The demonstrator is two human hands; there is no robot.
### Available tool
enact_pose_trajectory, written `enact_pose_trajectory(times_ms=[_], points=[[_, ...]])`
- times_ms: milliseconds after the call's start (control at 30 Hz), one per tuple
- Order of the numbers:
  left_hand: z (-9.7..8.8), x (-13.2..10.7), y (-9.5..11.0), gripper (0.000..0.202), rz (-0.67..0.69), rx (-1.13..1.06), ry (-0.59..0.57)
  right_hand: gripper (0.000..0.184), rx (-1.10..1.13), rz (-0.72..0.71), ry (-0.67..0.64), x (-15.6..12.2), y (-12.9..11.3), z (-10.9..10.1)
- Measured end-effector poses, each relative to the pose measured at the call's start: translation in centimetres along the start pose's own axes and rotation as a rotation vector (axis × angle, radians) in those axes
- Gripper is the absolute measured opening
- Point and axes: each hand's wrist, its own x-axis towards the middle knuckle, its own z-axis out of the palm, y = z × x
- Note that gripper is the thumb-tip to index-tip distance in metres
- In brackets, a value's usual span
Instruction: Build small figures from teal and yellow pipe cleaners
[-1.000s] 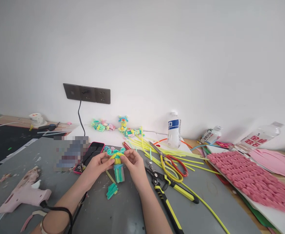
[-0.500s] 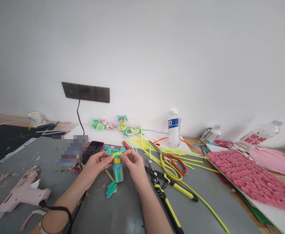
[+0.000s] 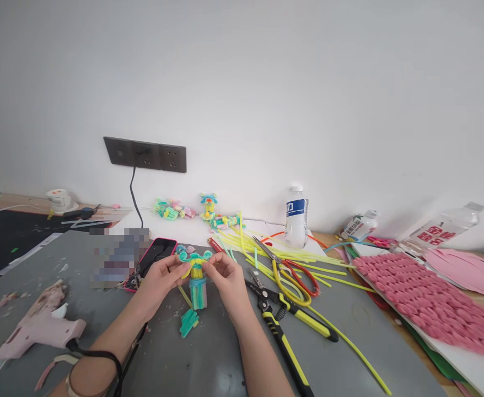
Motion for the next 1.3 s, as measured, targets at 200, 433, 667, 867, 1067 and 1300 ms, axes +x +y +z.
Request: enact_pose_trajectory(times_ms=[200, 433, 667, 867, 1067, 1300], points=[[0.0, -0.1, 0.2, 0.037, 0.015, 0.041, -0.003, 0.039, -0.022, 0.007, -0.003, -0.1, -0.2, 0.2], [0.0, -0.1, 0.1, 0.037, 0.032, 0.048, 0.007, 0.039, -0.008, 0.025, -0.019, -0.1, 0.0, 0.2], [0.2, -0.3, 0.7, 0.036, 0.054, 0.063, 0.015, 0.042, -0.008, 0.032, -0.024, -0.2, 0.0, 0.3], [0.2, -0.4, 0.7, 0.032, 0.08, 0.06, -0.001, 0.04, 0.022, 0.031, -0.017, -0.3, 0.3, 0.4], [-0.2, -0.1, 0.0, 0.029, 0.128, 0.084, -0.028, 0.036, 0.034, -0.001, -0.009, -0.4, 0.2, 0.7], [-0.3, 0.1, -0.3, 0.029, 0.133, 0.099, -0.023, 0.035, 0.029, -0.019, -0.005, -0.3, 0.5, 0.6]])
